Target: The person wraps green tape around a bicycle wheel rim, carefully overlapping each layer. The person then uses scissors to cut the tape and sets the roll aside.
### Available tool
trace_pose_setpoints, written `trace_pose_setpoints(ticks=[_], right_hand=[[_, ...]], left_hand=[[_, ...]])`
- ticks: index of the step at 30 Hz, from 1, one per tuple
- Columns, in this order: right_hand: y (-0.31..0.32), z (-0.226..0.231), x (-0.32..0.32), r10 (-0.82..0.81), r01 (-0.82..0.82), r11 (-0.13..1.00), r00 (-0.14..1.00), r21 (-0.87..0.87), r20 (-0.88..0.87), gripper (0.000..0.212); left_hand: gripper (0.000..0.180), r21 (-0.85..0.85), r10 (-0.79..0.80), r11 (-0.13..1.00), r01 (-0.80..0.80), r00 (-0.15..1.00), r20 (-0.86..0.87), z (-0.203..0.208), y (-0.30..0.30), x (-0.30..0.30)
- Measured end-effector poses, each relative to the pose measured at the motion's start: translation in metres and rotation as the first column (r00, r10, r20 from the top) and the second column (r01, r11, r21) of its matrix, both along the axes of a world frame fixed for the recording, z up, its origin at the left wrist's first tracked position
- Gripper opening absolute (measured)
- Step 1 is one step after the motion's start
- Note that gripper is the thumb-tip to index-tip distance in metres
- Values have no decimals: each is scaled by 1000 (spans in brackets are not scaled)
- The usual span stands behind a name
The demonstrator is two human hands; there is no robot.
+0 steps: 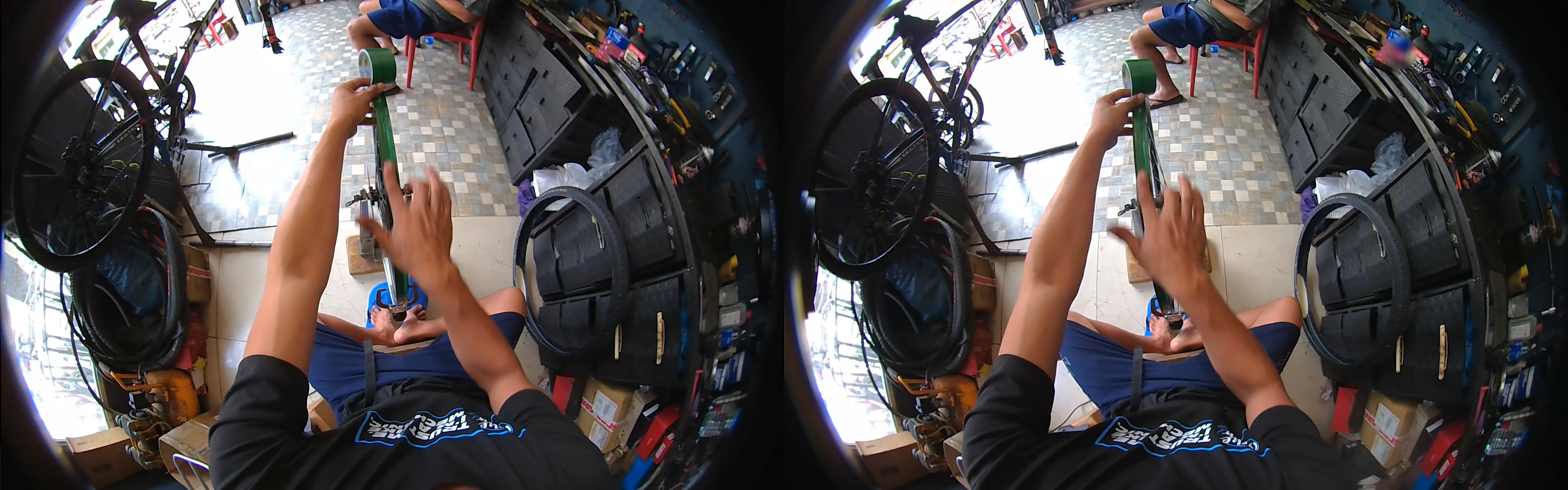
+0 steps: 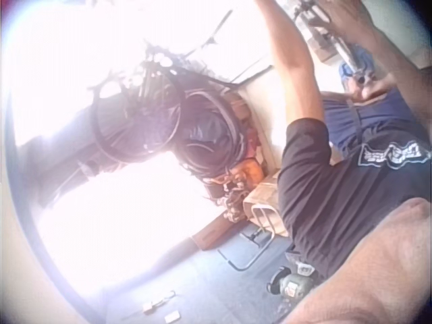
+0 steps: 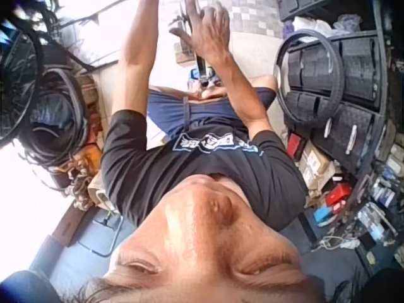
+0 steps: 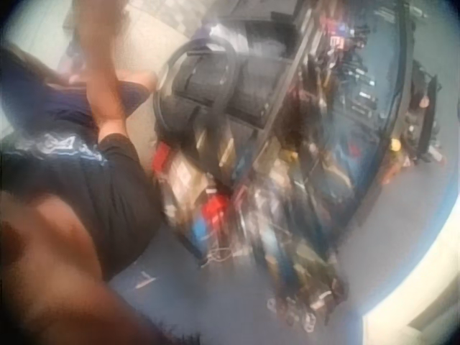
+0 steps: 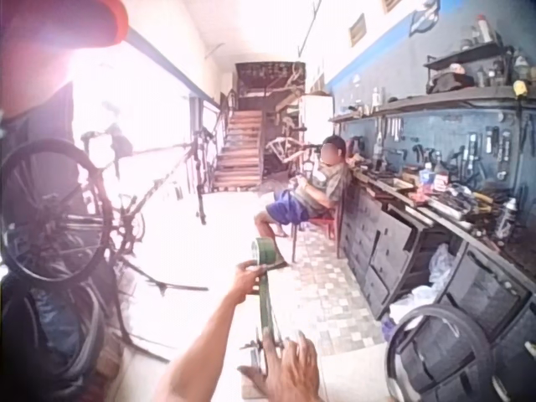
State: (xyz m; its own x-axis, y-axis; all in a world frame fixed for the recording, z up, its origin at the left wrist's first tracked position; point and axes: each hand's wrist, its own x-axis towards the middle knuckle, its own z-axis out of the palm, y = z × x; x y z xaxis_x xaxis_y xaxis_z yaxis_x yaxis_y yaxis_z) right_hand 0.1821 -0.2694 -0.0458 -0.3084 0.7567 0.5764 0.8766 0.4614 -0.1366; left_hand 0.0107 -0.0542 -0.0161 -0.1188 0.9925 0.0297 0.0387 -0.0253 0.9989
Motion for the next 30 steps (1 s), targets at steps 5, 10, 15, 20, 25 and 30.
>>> trace_pose_setpoints(ticks=[5,10,15,20,25,30], right_hand=[[-100,-63,34,75,-70,985,997,-158,27,88],[-150,-112,57,121,-93,945,990,-313,71,79],[-140,-82,64,103,-224,798,965,-559,-239,60],[-73,-20,45,63,-245,939,811,-240,-582,43],[-12,-19,25,59,-291,941,646,-174,-761,39],[6,-36,11,21,-188,960,786,-207,-618,27]], left_hand=[[41,-16,27,1000,-27,999,-23,0,8,1],[39,-1,18,1000,-18,1000,-16,-1,4,3],[37,36,17,999,-17,1000,-19,0,-24,10],[44,188,59,980,-61,998,15,-21,-61,13],[34,269,69,960,-73,997,26,-30,-114,41],[31,319,82,942,-105,993,85,-41,-132,42]])
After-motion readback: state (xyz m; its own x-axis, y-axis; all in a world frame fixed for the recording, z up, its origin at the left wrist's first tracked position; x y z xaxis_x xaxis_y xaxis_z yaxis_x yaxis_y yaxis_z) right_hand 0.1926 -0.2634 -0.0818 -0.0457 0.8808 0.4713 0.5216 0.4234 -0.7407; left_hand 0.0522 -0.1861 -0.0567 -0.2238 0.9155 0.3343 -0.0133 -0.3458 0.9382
